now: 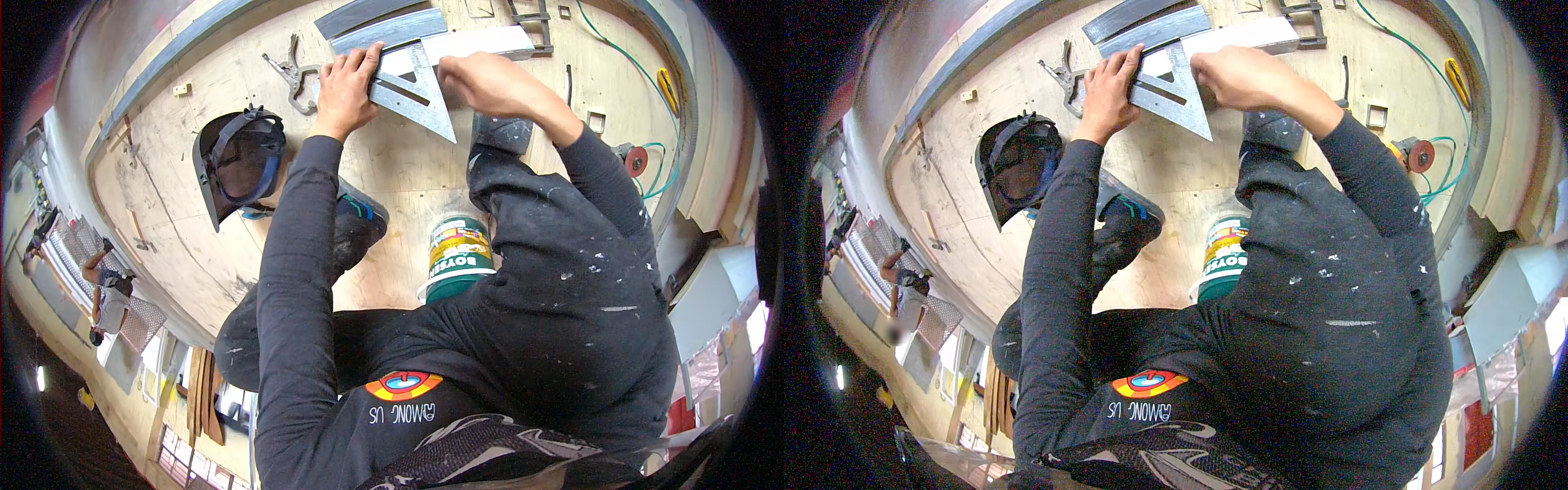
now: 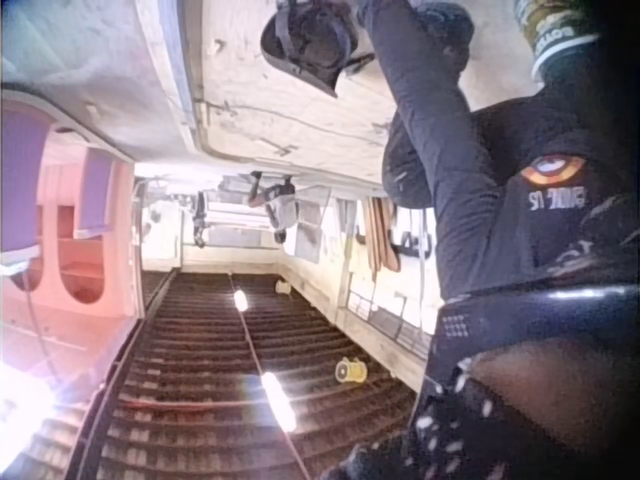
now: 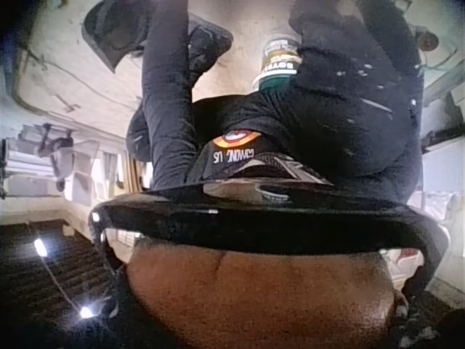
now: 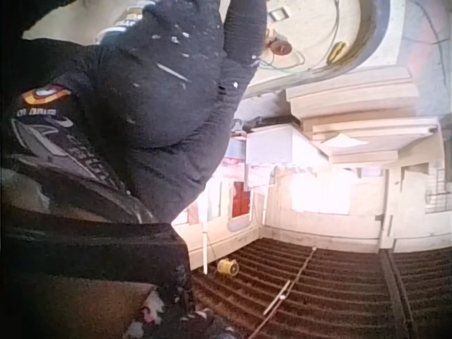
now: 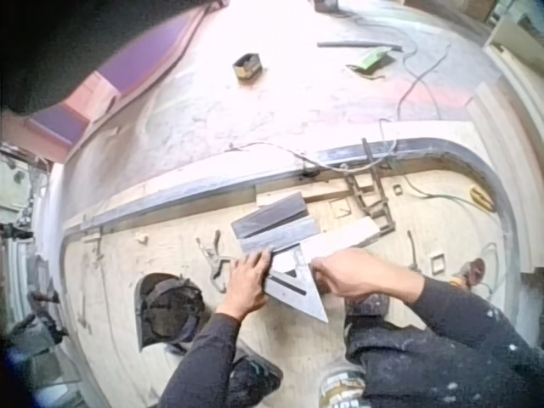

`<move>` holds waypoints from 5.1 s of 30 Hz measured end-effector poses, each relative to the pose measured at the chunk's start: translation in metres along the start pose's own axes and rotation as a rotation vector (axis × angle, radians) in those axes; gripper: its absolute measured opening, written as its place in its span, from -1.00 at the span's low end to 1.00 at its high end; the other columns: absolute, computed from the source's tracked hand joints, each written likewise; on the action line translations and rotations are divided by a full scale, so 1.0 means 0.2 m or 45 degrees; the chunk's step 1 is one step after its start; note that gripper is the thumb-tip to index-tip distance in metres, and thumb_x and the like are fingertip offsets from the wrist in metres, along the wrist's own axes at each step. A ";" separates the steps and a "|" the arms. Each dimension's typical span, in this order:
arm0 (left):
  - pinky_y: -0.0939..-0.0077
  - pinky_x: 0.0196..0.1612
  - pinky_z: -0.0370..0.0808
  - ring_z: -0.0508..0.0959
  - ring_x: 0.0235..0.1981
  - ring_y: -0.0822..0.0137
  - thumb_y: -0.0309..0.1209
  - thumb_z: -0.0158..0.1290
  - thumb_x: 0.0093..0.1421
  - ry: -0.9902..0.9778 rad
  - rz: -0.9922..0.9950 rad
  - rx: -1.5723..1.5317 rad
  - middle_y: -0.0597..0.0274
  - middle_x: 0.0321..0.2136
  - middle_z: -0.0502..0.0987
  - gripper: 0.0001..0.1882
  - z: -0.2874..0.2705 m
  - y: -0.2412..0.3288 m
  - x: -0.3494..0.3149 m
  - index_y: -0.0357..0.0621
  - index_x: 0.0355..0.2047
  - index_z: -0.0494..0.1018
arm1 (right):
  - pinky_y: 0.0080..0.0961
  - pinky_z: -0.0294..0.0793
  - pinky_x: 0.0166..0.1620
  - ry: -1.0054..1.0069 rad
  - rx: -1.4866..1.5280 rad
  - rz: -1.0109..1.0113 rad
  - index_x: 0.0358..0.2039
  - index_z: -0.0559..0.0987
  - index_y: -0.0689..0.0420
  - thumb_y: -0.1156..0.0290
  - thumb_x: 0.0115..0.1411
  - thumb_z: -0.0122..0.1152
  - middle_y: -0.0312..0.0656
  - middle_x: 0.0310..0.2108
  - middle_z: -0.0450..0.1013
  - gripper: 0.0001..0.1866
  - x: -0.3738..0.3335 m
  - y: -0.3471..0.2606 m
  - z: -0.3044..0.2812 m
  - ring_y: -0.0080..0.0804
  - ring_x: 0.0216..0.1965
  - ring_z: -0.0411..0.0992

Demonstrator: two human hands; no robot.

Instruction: Marking metal square tubing with a speed square and cutting it with an angle grinder.

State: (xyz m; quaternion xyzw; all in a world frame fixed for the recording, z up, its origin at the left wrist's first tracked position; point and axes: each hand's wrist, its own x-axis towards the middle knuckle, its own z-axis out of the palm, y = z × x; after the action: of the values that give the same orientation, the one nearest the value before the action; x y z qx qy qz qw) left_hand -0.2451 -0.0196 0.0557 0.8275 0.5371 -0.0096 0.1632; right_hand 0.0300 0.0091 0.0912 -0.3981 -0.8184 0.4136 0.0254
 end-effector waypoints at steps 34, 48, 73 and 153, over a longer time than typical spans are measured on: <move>0.04 0.21 0.15 0.33 0.07 0.18 -0.43 0.07 0.15 0.295 0.014 0.243 0.26 0.03 0.35 -0.24 0.21 0.10 -0.13 0.06 0.40 0.17 | -0.11 0.56 -0.22 0.774 -0.004 -0.082 0.07 0.51 0.22 0.47 0.22 0.15 0.06 -0.33 0.58 -0.61 0.03 0.09 0.38 0.03 -0.30 0.57; -0.06 0.15 0.22 0.33 0.03 0.07 -0.37 0.05 0.21 0.292 0.048 0.368 0.16 0.03 0.35 -0.27 0.16 0.08 -0.06 0.00 0.41 0.14 | -0.27 0.55 -0.25 0.697 -0.059 -0.153 0.14 0.51 0.17 0.55 0.20 0.20 -0.07 -0.35 0.55 -0.54 -0.20 0.07 0.31 -0.10 -0.33 0.54; 0.04 0.24 0.17 0.35 0.17 0.00 -0.53 0.29 -0.17 0.194 -0.062 -0.026 0.03 0.10 0.37 0.09 -0.07 -0.16 0.08 0.20 0.42 0.11 | -0.25 0.31 0.20 0.720 -0.770 -0.277 0.09 0.51 0.08 0.22 0.00 0.45 -0.20 0.09 0.43 -0.38 0.05 0.38 0.10 -0.24 0.15 0.36; 0.21 -0.09 0.51 0.59 -0.19 0.05 -0.29 0.36 0.03 0.330 -0.276 -1.237 0.05 -0.21 0.60 -0.50 0.11 0.80 -0.21 -0.20 -0.05 0.50 | -0.35 0.53 -0.09 1.452 0.483 1.163 -0.09 0.51 0.38 0.28 -0.16 0.62 -0.07 -0.18 0.55 -0.33 -1.11 0.57 0.48 -0.30 -0.19 0.53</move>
State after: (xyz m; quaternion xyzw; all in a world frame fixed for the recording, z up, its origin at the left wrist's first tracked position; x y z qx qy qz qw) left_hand -0.1172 -0.1226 0.0839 0.5901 0.5780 0.3270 0.4591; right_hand 0.2175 -0.1648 0.0123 -0.8390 -0.3469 0.2467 0.3390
